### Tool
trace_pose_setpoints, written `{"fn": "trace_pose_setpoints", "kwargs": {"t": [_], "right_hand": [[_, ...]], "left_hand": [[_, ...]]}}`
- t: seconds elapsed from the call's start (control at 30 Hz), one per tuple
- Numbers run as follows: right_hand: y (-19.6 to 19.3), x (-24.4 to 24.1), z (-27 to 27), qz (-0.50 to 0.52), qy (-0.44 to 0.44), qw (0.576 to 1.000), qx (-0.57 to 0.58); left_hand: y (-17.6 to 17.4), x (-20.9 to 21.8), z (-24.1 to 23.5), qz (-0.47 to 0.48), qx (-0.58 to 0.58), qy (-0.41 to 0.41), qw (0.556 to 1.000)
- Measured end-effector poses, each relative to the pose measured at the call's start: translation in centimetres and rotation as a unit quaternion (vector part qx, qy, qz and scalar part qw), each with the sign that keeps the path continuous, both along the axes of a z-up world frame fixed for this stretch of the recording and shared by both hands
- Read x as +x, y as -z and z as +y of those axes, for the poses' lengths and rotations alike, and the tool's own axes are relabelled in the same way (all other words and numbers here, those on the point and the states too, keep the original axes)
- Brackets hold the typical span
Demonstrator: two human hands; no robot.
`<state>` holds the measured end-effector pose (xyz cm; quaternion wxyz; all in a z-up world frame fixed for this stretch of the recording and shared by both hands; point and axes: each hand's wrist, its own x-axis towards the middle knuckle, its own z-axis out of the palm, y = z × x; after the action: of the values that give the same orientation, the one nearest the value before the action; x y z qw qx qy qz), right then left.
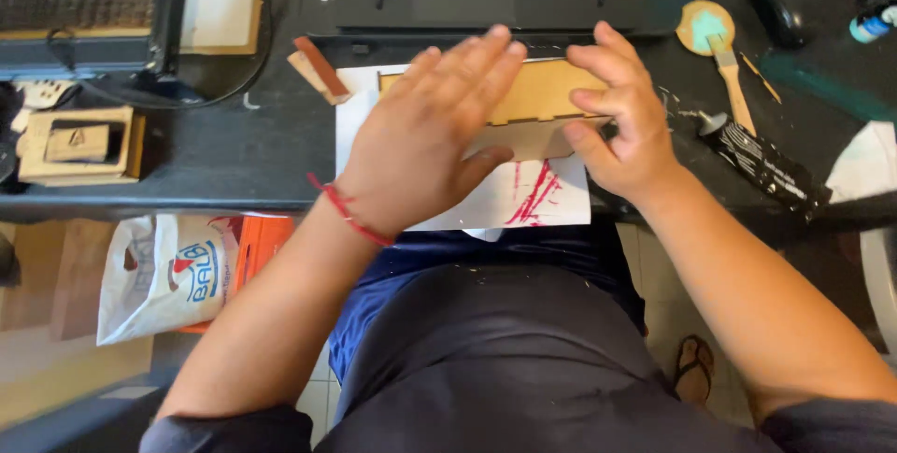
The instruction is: Assembling a small wooden box by applying glue to the edges and fitting the panels together.
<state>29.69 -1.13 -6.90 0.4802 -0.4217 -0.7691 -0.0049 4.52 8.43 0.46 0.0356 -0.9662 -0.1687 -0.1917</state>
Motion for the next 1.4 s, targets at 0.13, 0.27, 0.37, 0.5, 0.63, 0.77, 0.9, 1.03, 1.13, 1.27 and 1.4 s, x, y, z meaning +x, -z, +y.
{"fn": "trace_pose_setpoints", "kwargs": {"t": [0.13, 0.27, 0.37, 0.5, 0.63, 0.77, 0.9, 1.03, 1.13, 1.27, 1.4], "right_hand": [[-1.5, -0.6, -0.2, -0.047, 0.020, 0.999, 0.004], [-1.7, -0.9, -0.1, -0.076, 0.029, 0.997, -0.001], [-1.7, -1.2, 0.2, -0.073, 0.027, 0.997, 0.022], [0.0, -2.0, -0.3, 0.026, 0.056, 0.998, -0.014], [4.6, -1.6, -0.6, 0.370, -0.044, 0.921, -0.112], [4.3, -2.7, 0.1, 0.339, -0.025, 0.936, -0.097], [1.6, -3.1, 0.1, 0.319, 0.024, 0.944, -0.075], [-0.7, -3.2, -0.2, 0.324, 0.000, 0.937, -0.130], [-0.7, -3.3, -0.1, 0.462, -0.059, 0.868, -0.171], [0.2, -5.2, 0.6, 0.606, -0.076, 0.778, -0.145], [0.1, -5.5, 0.9, 0.731, -0.148, 0.605, -0.279]], "left_hand": [[1.3, -5.6, 1.1, -0.188, -0.255, 0.023, 0.948], [8.2, -6.5, 2.5, -0.291, -0.459, 0.028, 0.839], [9.6, -5.0, 3.2, -0.243, -0.560, 0.023, 0.792], [11.3, -4.3, 3.6, -0.300, -0.593, 0.043, 0.747], [11.2, -3.8, 3.8, -0.329, -0.634, 0.070, 0.696], [10.3, -3.7, 3.8, -0.329, -0.627, 0.063, 0.703], [8.2, -3.0, 3.1, -0.379, -0.621, 0.097, 0.679], [4.5, -2.2, 2.0, -0.428, -0.632, 0.074, 0.642], [0.6, -2.9, 0.3, -0.426, -0.544, 0.105, 0.715], [0.3, -2.7, -3.3, -0.475, -0.603, 0.108, 0.632], [0.6, 0.2, -7.3, -0.434, -0.495, 0.116, 0.744]]}}
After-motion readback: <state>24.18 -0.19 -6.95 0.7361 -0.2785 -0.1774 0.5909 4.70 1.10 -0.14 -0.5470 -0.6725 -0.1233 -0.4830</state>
